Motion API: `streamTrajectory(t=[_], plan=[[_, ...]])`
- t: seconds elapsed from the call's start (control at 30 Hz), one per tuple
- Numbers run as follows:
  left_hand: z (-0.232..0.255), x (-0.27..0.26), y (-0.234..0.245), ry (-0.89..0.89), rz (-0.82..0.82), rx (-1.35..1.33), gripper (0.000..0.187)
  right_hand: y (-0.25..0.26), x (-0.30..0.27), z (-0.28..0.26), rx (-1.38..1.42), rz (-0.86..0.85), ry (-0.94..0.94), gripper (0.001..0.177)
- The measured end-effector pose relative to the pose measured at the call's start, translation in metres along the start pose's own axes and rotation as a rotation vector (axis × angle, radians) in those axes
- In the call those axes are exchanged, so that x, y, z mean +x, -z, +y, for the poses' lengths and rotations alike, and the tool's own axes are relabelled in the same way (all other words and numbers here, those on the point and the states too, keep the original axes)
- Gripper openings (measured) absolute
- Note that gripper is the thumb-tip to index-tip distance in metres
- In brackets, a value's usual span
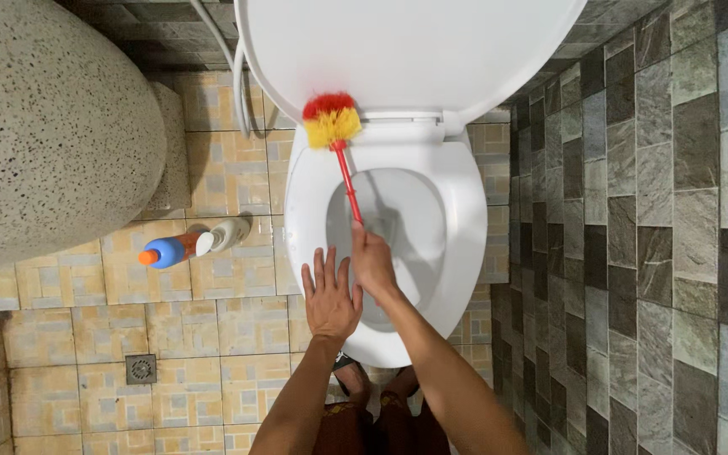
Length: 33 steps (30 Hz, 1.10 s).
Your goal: The person uses a red and yellow toilet brush to scrub the closed toilet lid, then opens the lid and scrubs the inside of the bowl. The person continues scrubbing the rim and interior surfaces of the toilet.
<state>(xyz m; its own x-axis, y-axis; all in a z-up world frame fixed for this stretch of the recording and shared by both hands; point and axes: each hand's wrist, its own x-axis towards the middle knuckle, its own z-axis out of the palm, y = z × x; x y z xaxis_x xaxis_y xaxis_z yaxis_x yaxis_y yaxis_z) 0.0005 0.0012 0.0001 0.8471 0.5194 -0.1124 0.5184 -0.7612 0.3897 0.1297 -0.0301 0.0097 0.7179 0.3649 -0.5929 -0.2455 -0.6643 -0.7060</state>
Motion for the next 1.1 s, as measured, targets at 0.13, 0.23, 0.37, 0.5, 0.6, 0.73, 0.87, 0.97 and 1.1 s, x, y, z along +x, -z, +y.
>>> streamTrajectory(t=[0.13,0.23,0.37,0.5,0.6,0.73,0.87,0.97,1.1], plan=[[0.002,0.001,0.002,0.015,-0.002,-0.005,0.054,0.005,0.005,0.005,-0.057,0.067,0.046,0.065],[0.003,-0.002,0.001,0.02,-0.005,-0.001,0.051,0.041,0.025,0.039,-0.106,0.171,0.151,0.067],[0.004,-0.002,0.002,0.008,0.009,0.025,0.051,0.108,0.024,0.068,-0.094,0.216,-0.082,0.076],[0.006,-0.001,0.003,0.015,0.002,0.036,0.05,0.149,0.01,0.059,-0.046,0.27,-0.166,0.074],[0.007,0.0,0.004,0.025,-0.025,0.048,0.051,0.151,0.006,0.044,-0.041,0.305,-0.086,0.073],[0.005,-0.001,0.001,0.021,-0.02,0.047,0.051,0.134,-0.005,0.019,0.19,0.087,-0.337,0.064],[0.007,-0.003,0.001,0.018,-0.011,0.049,0.051,0.141,-0.016,0.006,0.494,-0.148,-0.429,0.06],[0.008,-0.004,0.001,0.022,-0.003,0.051,0.051,0.155,-0.022,0.009,0.557,-0.229,-0.441,0.059],[0.008,-0.003,0.001,0.016,0.003,0.07,0.051,0.154,-0.04,0.034,0.585,-0.234,-0.483,0.059]])
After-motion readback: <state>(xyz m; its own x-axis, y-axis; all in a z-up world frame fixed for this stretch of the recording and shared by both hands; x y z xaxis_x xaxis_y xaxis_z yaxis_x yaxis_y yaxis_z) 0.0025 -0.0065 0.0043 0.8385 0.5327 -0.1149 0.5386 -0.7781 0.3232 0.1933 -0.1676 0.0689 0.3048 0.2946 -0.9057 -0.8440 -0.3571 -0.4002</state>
